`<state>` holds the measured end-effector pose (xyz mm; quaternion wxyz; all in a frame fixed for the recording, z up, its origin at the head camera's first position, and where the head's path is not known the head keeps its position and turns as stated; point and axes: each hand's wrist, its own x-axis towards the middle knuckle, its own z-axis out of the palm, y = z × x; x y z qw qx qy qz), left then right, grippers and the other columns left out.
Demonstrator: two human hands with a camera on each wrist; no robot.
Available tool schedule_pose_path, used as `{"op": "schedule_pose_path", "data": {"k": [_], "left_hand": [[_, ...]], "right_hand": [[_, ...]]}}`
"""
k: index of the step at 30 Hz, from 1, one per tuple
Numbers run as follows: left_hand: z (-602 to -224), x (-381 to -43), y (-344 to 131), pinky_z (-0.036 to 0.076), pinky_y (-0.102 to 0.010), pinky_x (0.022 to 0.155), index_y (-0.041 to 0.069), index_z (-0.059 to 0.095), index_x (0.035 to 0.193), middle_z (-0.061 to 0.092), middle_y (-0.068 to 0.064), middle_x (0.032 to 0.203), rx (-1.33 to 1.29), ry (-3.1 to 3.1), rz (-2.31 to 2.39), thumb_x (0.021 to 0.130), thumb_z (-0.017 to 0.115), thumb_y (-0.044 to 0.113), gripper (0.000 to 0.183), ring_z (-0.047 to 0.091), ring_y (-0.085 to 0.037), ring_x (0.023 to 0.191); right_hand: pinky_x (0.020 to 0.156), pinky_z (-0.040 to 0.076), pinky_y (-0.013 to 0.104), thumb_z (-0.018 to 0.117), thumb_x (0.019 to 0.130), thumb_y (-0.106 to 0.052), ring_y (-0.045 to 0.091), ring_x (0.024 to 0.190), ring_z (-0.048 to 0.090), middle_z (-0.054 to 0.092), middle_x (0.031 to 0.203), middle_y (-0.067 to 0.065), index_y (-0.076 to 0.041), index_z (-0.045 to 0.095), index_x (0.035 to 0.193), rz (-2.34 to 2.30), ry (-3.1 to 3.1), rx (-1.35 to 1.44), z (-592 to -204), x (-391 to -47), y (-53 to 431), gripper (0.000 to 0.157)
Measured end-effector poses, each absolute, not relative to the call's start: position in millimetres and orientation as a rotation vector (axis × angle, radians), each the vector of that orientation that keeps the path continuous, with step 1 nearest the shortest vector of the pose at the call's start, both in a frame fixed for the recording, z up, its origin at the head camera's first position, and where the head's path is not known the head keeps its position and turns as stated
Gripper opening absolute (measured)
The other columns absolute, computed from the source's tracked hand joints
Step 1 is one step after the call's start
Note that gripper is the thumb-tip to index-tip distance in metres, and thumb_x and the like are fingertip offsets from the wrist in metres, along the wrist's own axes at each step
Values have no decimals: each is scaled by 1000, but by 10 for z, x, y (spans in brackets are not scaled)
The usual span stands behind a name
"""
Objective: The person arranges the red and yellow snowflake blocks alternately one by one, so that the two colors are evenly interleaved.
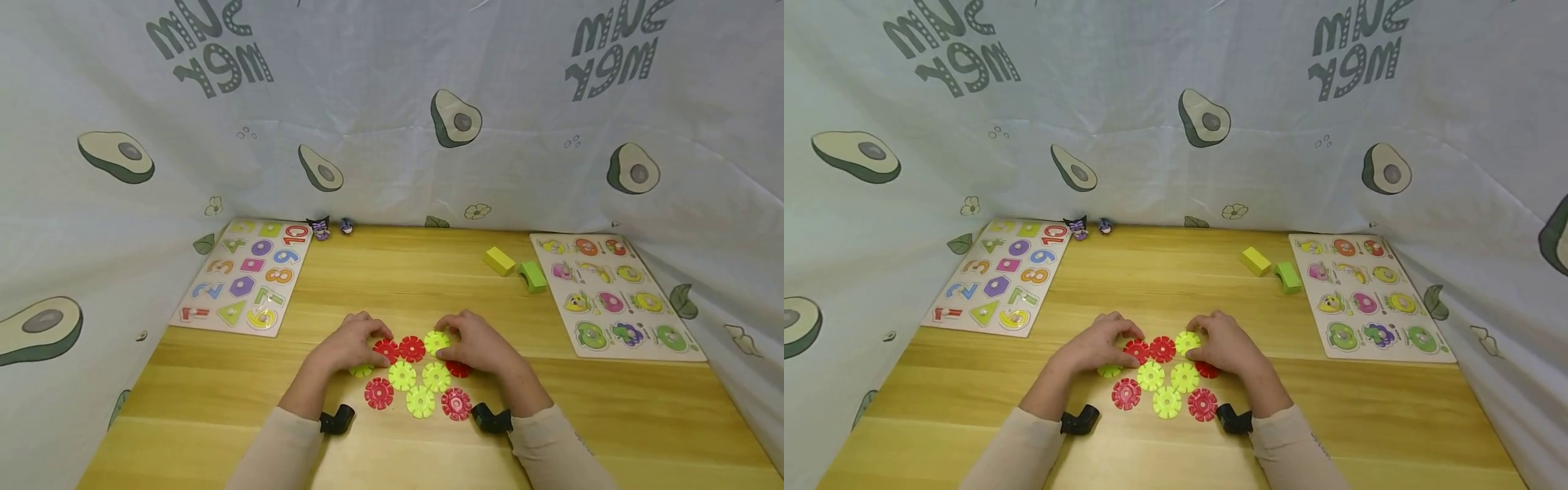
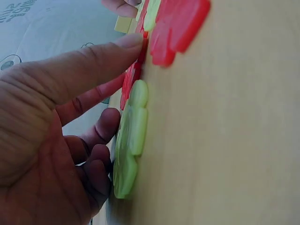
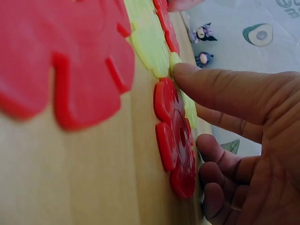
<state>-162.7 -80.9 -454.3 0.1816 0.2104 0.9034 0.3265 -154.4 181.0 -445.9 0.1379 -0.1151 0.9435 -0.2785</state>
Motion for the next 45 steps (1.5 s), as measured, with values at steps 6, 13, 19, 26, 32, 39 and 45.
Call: {"op": "schedule_pose_path", "data": {"k": [6,13,19,26,32,39,45], "left_hand": [[-4532,-1611,-796,40,-33,79,24,64,101,52,8,98,584,2554,941,70,81,31,36,40,-16,95],[-4526,-1662,-788,46,-31,64,29,59,111,55,4,87,514,2474,1107,79,74,21,36,51,-16,76],[-4492,-1786,-871,49,-30,61,23,55,124,59,4,86,488,2497,1216,85,68,25,41,56,-14,71],[-4467,-2022,-1103,49,-29,63,20,57,115,61,1,85,303,2620,1334,86,67,22,31,60,-15,71],[-4435,-2214,-1400,52,-30,61,16,56,114,60,-7,90,102,2624,1438,89,63,17,26,63,-21,69],[-4505,-2323,-1637,48,-27,58,15,55,118,57,-8,90,-143,2738,1340,91,60,21,28,62,-17,66],[-4547,-2372,-1655,52,-25,56,9,56,120,57,-11,91,-252,2724,1401,90,60,20,32,62,-15,65]], "right_hand": [[67,42,31,82,70,-27,17,78,45,50,87,1,-20,60,97,-841,2729,-319,-4456,-1528,1796,35],[49,40,29,77,76,-20,17,60,47,48,76,4,-20,54,97,-959,2682,-212,-4429,-1521,1766,32],[48,42,29,70,84,-22,17,57,48,50,78,3,-24,55,103,-1034,2695,-206,-4387,-1563,1707,24],[51,48,28,68,85,-21,16,61,59,52,82,5,-22,55,107,-1253,2654,-172,-4385,-1691,1510,25],[53,49,29,69,84,-20,16,63,63,54,78,5,-22,55,106,-1321,2643,-211,-4357,-1877,1233,26],[56,53,28,68,85,-15,19,67,66,53,80,9,-19,53,109,-1390,2536,-244,-4346,-2125,826,29],[55,52,27,66,86,-15,16,63,64,55,78,9,-17,54,112,-1340,2534,-233,-4454,-2319,584,28]]}}
